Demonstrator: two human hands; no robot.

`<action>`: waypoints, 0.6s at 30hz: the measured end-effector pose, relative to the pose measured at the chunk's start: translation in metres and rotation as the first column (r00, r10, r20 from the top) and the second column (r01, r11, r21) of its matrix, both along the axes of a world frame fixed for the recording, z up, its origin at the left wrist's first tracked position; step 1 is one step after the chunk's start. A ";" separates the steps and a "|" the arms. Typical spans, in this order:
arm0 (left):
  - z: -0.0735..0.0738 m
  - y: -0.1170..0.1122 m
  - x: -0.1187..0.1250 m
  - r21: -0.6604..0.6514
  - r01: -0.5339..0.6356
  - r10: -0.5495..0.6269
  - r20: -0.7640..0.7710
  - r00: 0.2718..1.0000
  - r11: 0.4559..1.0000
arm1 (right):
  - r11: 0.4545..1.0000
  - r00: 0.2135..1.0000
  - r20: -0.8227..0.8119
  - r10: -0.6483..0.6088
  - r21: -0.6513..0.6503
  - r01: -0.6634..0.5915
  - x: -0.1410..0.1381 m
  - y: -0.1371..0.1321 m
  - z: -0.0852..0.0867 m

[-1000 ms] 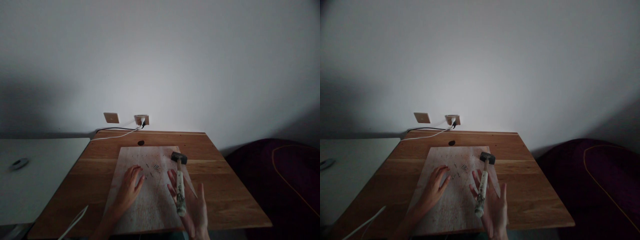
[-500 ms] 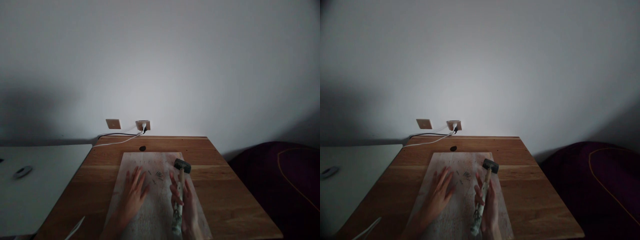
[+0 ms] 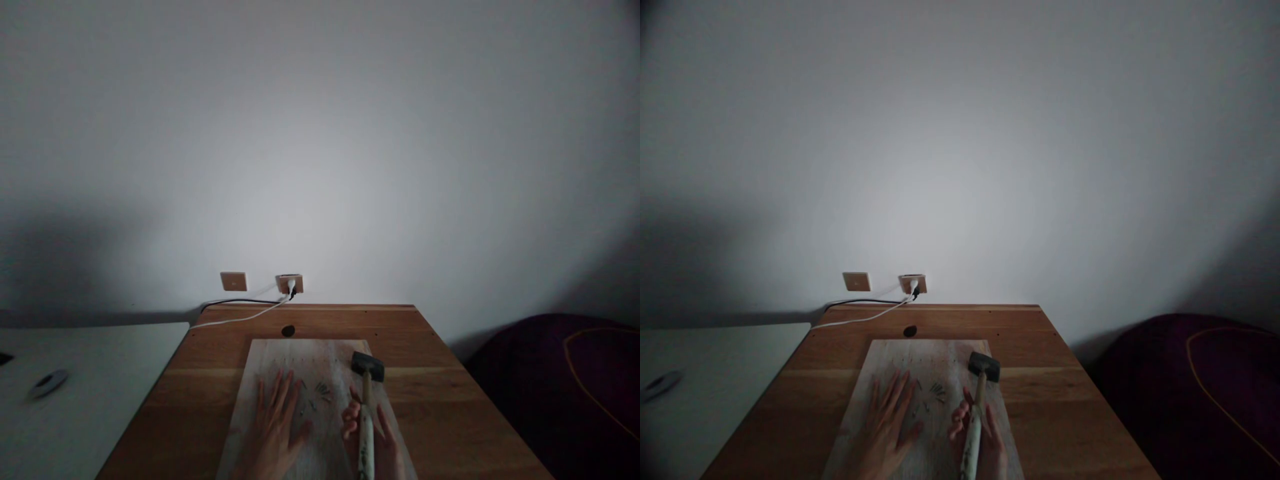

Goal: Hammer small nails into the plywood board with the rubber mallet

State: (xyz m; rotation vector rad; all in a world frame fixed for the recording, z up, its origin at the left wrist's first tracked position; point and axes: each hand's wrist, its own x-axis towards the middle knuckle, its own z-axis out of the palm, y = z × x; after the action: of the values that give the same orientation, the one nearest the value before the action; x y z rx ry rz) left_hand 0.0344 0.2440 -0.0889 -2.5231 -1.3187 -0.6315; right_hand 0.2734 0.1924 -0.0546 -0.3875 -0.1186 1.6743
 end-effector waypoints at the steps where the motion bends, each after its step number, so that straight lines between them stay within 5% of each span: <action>1: -0.001 0.001 0.000 0.007 0.008 -0.008 0.002 1.000 1.000 | 1.000 1.000 -0.008 0.027 0.003 -0.027 0.001 0.000 -0.004; 8: 0.006 0.001 -0.002 -0.019 0.013 -0.014 -0.033 0.999 1.000 | 0.991 0.985 0.103 0.136 -0.001 -0.136 0.011 0.001 -0.024; 18: 0.006 0.005 -0.005 -0.030 0.002 -0.002 -0.009 1.000 1.000 | 0.973 0.922 0.332 0.197 -0.178 -0.144 0.020 -0.010 -0.005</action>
State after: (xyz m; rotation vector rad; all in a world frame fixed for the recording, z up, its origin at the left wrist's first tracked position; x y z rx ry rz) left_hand 0.0293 0.2486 -0.0826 -2.5478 -1.3327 -0.6043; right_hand 0.2930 0.1824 -0.0595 -0.8086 -0.2964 1.7785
